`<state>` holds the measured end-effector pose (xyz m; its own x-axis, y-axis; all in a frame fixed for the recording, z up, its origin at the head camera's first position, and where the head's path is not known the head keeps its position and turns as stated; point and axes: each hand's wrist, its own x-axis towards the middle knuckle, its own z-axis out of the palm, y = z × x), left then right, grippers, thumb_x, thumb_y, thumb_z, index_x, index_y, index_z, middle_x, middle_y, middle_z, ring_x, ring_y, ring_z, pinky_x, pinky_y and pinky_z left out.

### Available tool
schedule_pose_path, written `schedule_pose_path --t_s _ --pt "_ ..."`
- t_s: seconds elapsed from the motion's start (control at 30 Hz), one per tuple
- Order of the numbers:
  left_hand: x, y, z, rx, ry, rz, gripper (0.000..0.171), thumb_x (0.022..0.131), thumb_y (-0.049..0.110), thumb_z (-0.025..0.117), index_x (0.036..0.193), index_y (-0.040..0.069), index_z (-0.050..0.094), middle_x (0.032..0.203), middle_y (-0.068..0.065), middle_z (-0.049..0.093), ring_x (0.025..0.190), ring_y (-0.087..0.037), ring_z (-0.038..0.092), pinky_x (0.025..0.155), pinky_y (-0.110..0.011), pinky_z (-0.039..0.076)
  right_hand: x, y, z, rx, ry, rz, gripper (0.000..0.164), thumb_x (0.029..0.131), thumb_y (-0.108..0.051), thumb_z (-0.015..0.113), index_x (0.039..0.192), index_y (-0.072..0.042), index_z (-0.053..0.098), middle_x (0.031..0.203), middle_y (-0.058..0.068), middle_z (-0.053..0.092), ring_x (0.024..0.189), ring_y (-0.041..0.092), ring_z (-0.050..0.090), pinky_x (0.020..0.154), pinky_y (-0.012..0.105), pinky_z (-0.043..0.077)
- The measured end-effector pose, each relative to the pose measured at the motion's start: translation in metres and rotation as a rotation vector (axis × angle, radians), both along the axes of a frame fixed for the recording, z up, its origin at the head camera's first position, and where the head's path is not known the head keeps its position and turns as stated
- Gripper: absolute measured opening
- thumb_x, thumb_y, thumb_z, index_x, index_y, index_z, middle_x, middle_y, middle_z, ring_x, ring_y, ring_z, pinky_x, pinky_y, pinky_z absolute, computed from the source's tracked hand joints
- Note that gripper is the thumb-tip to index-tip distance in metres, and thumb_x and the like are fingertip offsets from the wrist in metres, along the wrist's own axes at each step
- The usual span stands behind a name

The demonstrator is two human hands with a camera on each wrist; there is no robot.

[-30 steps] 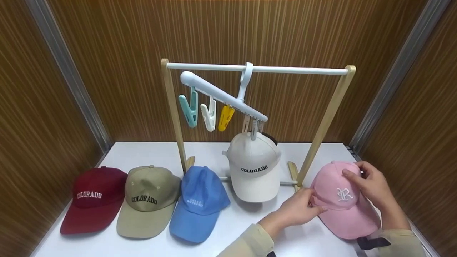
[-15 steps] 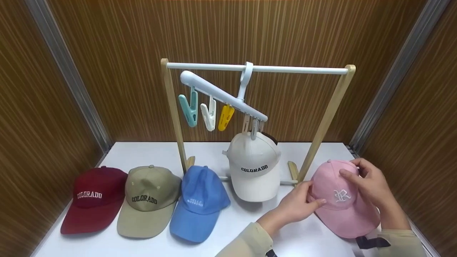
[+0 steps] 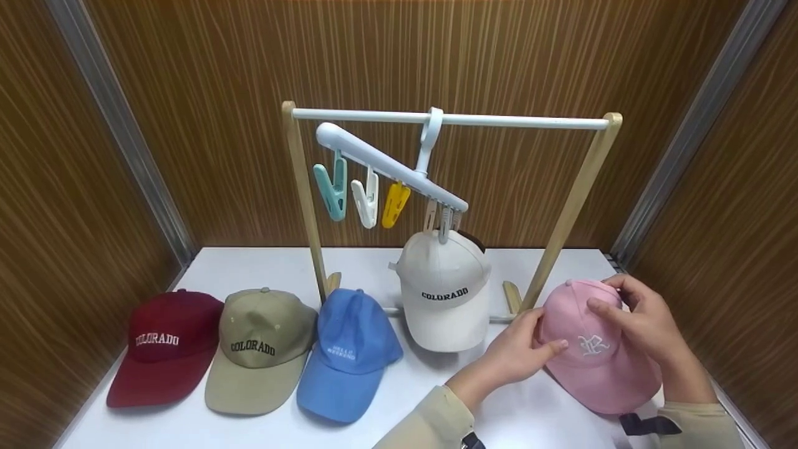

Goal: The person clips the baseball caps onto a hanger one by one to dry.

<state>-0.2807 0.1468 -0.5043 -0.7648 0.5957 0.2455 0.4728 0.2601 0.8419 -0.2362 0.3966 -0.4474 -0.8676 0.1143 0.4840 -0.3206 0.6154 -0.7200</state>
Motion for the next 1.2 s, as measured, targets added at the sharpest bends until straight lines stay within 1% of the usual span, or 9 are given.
schedule_pose_path --t_s 0.17,0.23,0.47,0.57,0.73,0.9,1.1,1.2 --pt "-0.003 -0.003 0.002 0.052 0.007 -0.025 0.066 0.108 0.047 0.073 0.163 0.018 0.050 0.150 0.009 0.060 0.137 -0.005 0.056 0.116 -0.030 0.047 -0.001 -0.004 0.003 0.016 0.063 0.033 0.027 0.092 0.007 0.084 0.116 0.004 0.071 0.106 -0.002 0.068 0.099 0.012 0.062 0.080 0.016 0.056" --pt "-0.003 -0.004 0.003 0.069 0.009 -0.035 0.066 0.108 0.047 0.072 0.163 0.018 0.050 0.151 0.009 0.060 0.138 -0.005 0.055 0.117 -0.030 0.047 -0.001 -0.005 0.004 0.026 0.082 0.043 0.027 0.090 0.009 0.084 0.114 0.004 0.071 0.104 -0.001 0.068 0.098 0.011 0.062 0.083 0.015 0.054" --pt "-0.004 -0.007 0.007 0.103 -0.015 -0.043 0.067 0.109 0.047 0.072 0.164 0.017 0.049 0.155 0.007 0.058 0.144 -0.008 0.054 0.120 -0.031 0.044 0.002 -0.009 0.006 0.050 0.111 0.057 0.028 0.089 0.010 0.085 0.111 0.002 0.071 0.104 0.002 0.068 0.098 0.012 0.062 0.090 0.012 0.052" --pt "-0.003 -0.009 0.009 0.111 -0.024 -0.035 0.068 0.109 0.047 0.072 0.165 0.018 0.048 0.157 0.007 0.057 0.145 -0.008 0.053 0.121 -0.033 0.044 0.004 -0.011 0.007 0.055 0.122 0.063 0.028 0.088 0.011 0.085 0.111 0.002 0.071 0.105 0.002 0.068 0.099 0.012 0.062 0.092 0.011 0.051" --pt "-0.002 -0.010 0.013 0.113 -0.034 -0.009 0.070 0.107 0.048 0.074 0.166 0.022 0.048 0.161 0.009 0.055 0.142 -0.008 0.054 0.119 -0.034 0.046 0.006 -0.015 0.010 0.054 0.150 0.087 0.030 0.085 0.014 0.086 0.109 0.003 0.071 0.105 0.003 0.069 0.101 0.012 0.062 0.095 0.011 0.051" --pt "-0.003 -0.012 0.015 0.107 -0.017 0.003 0.072 0.108 0.049 0.074 0.168 0.021 0.046 0.164 0.007 0.053 0.141 -0.008 0.055 0.119 -0.034 0.046 0.006 -0.018 0.012 0.045 0.185 0.110 0.034 0.081 0.020 0.086 0.107 0.005 0.070 0.104 0.004 0.069 0.102 0.012 0.062 0.096 0.010 0.049" --pt "-0.002 -0.014 0.018 0.100 -0.011 0.010 0.076 0.108 0.051 0.073 0.169 0.018 0.044 0.167 0.006 0.051 0.136 -0.008 0.058 0.119 -0.034 0.046 0.005 -0.020 0.012 0.048 0.272 0.168 0.036 0.075 0.026 0.084 0.102 0.007 0.069 0.100 0.010 0.069 0.099 0.013 0.063 0.094 0.015 0.049" --pt "-0.003 -0.015 0.019 0.104 0.016 0.011 0.074 0.108 0.049 0.073 0.168 0.016 0.045 0.166 0.005 0.052 0.143 -0.008 0.055 0.122 -0.034 0.043 0.004 -0.020 0.011 0.058 0.325 0.206 0.038 0.072 0.030 0.083 0.099 0.008 0.068 0.099 0.013 0.069 0.099 0.013 0.063 0.094 0.017 0.049"
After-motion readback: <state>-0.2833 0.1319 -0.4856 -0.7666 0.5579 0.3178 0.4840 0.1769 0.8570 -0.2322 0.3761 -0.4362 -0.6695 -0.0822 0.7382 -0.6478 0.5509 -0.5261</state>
